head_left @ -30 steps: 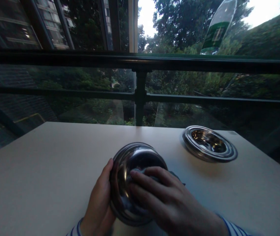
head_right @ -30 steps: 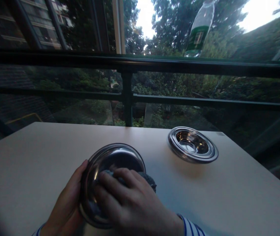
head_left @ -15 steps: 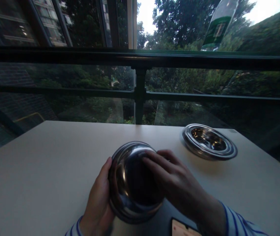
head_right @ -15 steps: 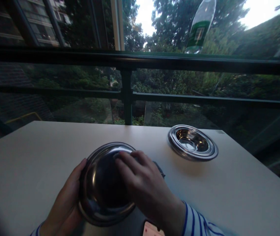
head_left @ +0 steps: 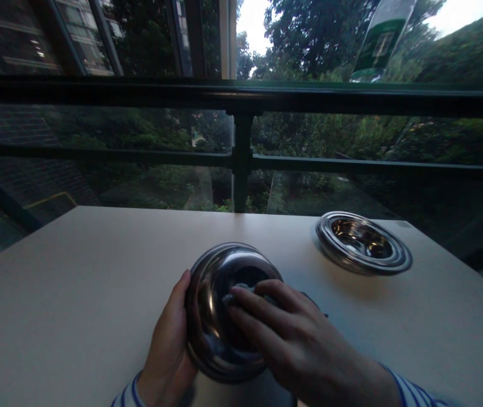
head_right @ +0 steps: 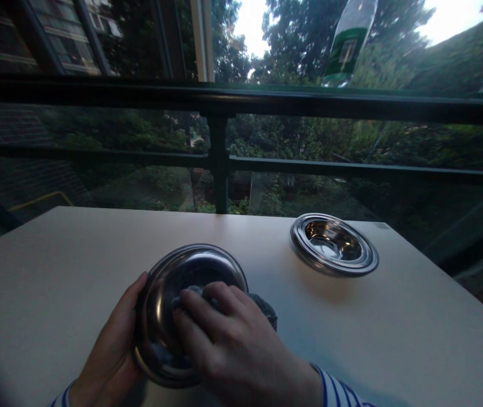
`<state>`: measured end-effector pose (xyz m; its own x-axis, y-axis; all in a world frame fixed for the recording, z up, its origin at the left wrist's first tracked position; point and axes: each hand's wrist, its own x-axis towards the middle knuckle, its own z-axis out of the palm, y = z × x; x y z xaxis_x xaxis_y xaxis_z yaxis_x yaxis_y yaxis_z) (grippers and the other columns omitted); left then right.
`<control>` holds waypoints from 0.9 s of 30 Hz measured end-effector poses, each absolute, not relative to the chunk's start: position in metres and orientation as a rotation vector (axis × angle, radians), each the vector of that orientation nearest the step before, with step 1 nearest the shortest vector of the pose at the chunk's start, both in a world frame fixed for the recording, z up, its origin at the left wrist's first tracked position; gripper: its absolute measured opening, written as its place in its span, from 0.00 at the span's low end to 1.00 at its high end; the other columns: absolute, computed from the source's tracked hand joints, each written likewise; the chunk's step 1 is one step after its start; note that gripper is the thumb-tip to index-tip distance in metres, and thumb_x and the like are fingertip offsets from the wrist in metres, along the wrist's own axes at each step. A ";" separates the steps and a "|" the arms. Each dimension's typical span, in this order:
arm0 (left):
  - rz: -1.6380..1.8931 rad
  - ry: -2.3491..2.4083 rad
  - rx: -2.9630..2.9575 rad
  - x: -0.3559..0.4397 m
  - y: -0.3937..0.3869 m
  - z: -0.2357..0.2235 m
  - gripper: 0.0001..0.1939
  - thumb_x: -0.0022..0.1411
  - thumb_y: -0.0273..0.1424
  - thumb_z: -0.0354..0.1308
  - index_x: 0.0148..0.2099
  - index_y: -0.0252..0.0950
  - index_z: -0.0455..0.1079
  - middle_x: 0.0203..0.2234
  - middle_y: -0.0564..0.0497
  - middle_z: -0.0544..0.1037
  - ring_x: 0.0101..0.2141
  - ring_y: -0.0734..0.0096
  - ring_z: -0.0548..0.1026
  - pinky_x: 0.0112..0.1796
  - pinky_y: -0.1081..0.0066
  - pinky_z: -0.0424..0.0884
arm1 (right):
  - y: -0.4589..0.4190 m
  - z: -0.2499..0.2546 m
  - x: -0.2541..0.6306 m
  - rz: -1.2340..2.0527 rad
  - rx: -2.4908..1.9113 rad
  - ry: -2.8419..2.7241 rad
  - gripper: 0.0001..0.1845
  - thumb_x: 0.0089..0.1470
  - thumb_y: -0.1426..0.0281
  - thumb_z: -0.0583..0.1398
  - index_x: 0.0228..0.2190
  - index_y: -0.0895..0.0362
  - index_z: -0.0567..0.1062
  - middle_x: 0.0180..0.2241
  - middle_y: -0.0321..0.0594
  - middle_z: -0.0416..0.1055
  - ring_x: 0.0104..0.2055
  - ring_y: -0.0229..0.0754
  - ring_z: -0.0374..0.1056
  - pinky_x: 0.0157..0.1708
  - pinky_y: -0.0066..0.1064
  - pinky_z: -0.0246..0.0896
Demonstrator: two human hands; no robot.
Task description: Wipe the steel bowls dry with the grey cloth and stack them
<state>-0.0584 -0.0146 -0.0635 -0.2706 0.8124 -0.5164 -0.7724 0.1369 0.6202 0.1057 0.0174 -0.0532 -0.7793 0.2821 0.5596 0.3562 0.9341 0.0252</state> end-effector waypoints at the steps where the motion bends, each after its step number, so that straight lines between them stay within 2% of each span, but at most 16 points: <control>1: 1.519 1.043 0.059 -0.058 -0.015 -0.064 0.15 0.60 0.33 0.51 0.43 0.29 0.73 0.30 0.44 0.81 0.32 0.60 0.78 0.37 0.61 0.75 | 0.017 -0.053 0.106 -0.176 -0.458 -2.513 0.16 0.58 0.77 0.50 0.46 0.65 0.69 0.50 0.48 0.67 0.44 0.49 0.61 0.39 0.39 0.67; 4: 1.527 1.027 0.065 -0.059 -0.016 -0.065 0.15 0.60 0.32 0.51 0.45 0.30 0.72 0.31 0.45 0.81 0.32 0.60 0.78 0.37 0.61 0.74 | 0.016 -0.051 0.104 -0.178 -0.546 -2.467 0.16 0.58 0.77 0.50 0.46 0.66 0.69 0.49 0.50 0.67 0.45 0.48 0.61 0.41 0.40 0.66; 9: 1.506 1.048 0.070 -0.060 -0.015 -0.067 0.15 0.60 0.33 0.51 0.44 0.30 0.72 0.30 0.44 0.81 0.33 0.60 0.78 0.37 0.60 0.74 | 0.017 -0.050 0.103 -0.088 -0.432 -2.539 0.15 0.58 0.77 0.50 0.45 0.63 0.70 0.48 0.48 0.68 0.43 0.45 0.62 0.40 0.37 0.66; 13: 1.521 1.052 0.089 -0.060 -0.014 -0.067 0.15 0.60 0.33 0.51 0.45 0.30 0.72 0.30 0.45 0.81 0.33 0.60 0.78 0.37 0.61 0.74 | 0.018 -0.050 0.105 -0.125 -0.541 -2.505 0.16 0.58 0.77 0.50 0.46 0.66 0.68 0.49 0.49 0.66 0.44 0.48 0.60 0.42 0.39 0.65; 18: 1.525 1.062 0.086 -0.060 -0.015 -0.067 0.15 0.61 0.33 0.50 0.44 0.30 0.72 0.32 0.45 0.81 0.32 0.61 0.78 0.36 0.61 0.75 | 0.017 -0.046 0.105 -0.019 -0.448 -2.620 0.15 0.60 0.75 0.48 0.45 0.63 0.70 0.49 0.45 0.66 0.45 0.47 0.59 0.42 0.37 0.65; 21: 1.537 1.042 0.118 -0.061 -0.015 -0.067 0.15 0.60 0.32 0.51 0.45 0.31 0.71 0.33 0.45 0.80 0.32 0.62 0.78 0.36 0.62 0.75 | 0.019 -0.045 0.105 -0.070 -0.511 -2.548 0.15 0.60 0.76 0.48 0.46 0.64 0.69 0.50 0.47 0.66 0.46 0.47 0.59 0.44 0.38 0.64; 25: 1.539 1.081 0.079 -0.061 -0.014 -0.066 0.14 0.61 0.33 0.50 0.43 0.30 0.72 0.30 0.45 0.81 0.31 0.62 0.78 0.35 0.62 0.75 | 0.017 -0.045 0.105 -0.030 -0.460 -2.638 0.14 0.60 0.74 0.48 0.44 0.62 0.70 0.49 0.44 0.67 0.45 0.47 0.59 0.41 0.37 0.64; 27: 1.531 1.068 0.068 -0.060 -0.014 -0.066 0.15 0.61 0.33 0.50 0.42 0.30 0.73 0.28 0.45 0.81 0.31 0.62 0.78 0.35 0.62 0.75 | 0.016 -0.044 0.104 -0.039 -0.471 -2.595 0.15 0.60 0.74 0.49 0.46 0.64 0.69 0.50 0.46 0.66 0.46 0.47 0.59 0.43 0.38 0.63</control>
<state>-0.0598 -0.0139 -0.0664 -0.2910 0.8107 -0.5080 -0.7568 0.1297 0.6406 0.1039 0.0157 -0.0442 -0.8162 0.3220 0.4798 0.3364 0.9399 -0.0586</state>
